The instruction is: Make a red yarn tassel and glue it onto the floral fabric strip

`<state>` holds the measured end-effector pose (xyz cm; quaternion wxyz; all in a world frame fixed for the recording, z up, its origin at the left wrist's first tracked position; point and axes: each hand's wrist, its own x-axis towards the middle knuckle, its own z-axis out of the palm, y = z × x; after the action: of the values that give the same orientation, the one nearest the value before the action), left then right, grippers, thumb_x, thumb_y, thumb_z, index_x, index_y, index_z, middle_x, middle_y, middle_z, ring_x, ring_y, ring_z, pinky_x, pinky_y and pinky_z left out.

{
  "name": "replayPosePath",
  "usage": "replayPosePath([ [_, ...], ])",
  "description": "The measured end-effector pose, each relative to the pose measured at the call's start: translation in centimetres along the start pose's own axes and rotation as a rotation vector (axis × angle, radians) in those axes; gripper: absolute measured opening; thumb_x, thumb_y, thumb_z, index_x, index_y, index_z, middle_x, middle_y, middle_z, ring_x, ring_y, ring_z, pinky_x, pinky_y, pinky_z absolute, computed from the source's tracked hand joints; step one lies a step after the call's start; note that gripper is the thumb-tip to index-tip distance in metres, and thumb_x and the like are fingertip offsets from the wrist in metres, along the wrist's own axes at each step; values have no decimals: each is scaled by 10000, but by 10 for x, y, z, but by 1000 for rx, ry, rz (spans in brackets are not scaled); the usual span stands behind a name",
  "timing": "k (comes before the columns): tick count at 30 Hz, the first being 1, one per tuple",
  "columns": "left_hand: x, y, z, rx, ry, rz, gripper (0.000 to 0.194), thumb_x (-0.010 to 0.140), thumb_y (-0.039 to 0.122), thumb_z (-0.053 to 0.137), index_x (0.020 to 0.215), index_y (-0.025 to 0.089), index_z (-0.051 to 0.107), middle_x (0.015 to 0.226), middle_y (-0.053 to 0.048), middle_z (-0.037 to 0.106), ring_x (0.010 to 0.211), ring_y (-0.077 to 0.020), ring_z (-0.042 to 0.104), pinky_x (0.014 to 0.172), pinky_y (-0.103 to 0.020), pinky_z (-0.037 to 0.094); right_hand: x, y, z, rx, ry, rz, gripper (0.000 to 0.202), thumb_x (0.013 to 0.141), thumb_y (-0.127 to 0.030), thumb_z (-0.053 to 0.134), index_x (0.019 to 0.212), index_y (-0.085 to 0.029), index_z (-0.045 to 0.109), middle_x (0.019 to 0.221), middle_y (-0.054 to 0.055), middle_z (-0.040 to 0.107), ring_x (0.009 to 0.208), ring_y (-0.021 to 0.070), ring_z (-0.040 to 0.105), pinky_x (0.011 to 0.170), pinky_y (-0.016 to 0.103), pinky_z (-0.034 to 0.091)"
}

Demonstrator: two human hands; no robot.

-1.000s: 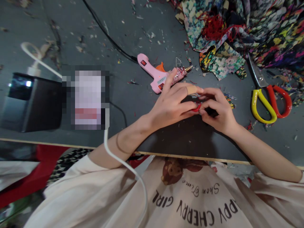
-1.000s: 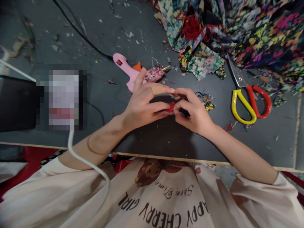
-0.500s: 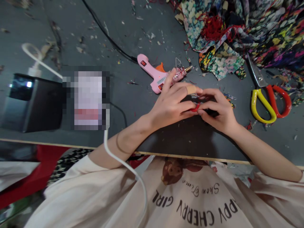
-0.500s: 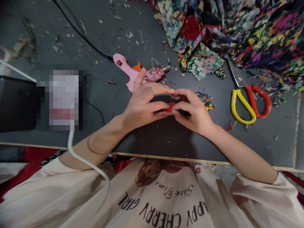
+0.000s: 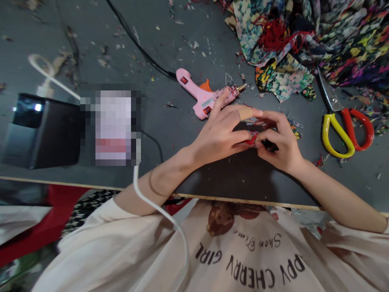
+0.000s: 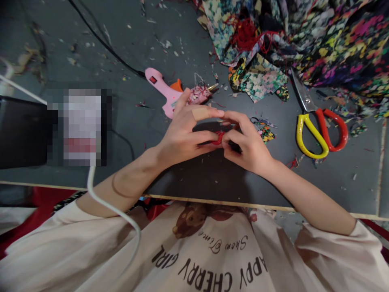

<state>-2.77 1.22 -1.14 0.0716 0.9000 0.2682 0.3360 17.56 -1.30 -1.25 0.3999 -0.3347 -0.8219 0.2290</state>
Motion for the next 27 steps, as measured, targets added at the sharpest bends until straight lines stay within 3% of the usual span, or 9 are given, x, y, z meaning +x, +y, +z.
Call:
replayPosePath([
  [7, 1, 1, -1, 27, 2, 2, 139, 899, 308, 601, 782, 252, 650, 1250, -43, 642, 1149, -222, 611, 1148, -586, 364, -1, 1, 1, 30, 20, 18, 128, 789, -93, 530, 774, -215, 566, 1213, 94, 540, 1031, 216, 623, 837, 431, 572],
  [17, 1, 1, 0, -47, -57, -76, 174, 905, 323, 580, 768, 241, 649, 1270, -24, 629, 1175, -217, 591, 1206, -571, 271, -1, 1, 2, 36, 27, 28, 132, 790, -85, 524, 781, -214, 551, 1198, 98, 545, 1007, 206, 632, 823, 412, 576],
  [23, 1, 0, 0, -18, -17, -32, 155, 906, 310, 581, 782, 244, 645, 1203, -34, 654, 1158, -219, 604, 1170, -597, 320, 0, 0, 0, 36, 37, 33, 130, 797, -87, 521, 782, -213, 550, 1186, 95, 549, 997, 193, 635, 809, 390, 576],
  [27, 2, 0, 0, -38, -49, -97, 184, 902, 344, 574, 758, 253, 644, 1208, -13, 655, 1144, -223, 611, 1169, -611, 321, 0, 0, -2, 32, 46, 84, 101, 830, -139, 525, 772, -219, 548, 1193, 90, 561, 987, 193, 634, 827, 412, 570],
])
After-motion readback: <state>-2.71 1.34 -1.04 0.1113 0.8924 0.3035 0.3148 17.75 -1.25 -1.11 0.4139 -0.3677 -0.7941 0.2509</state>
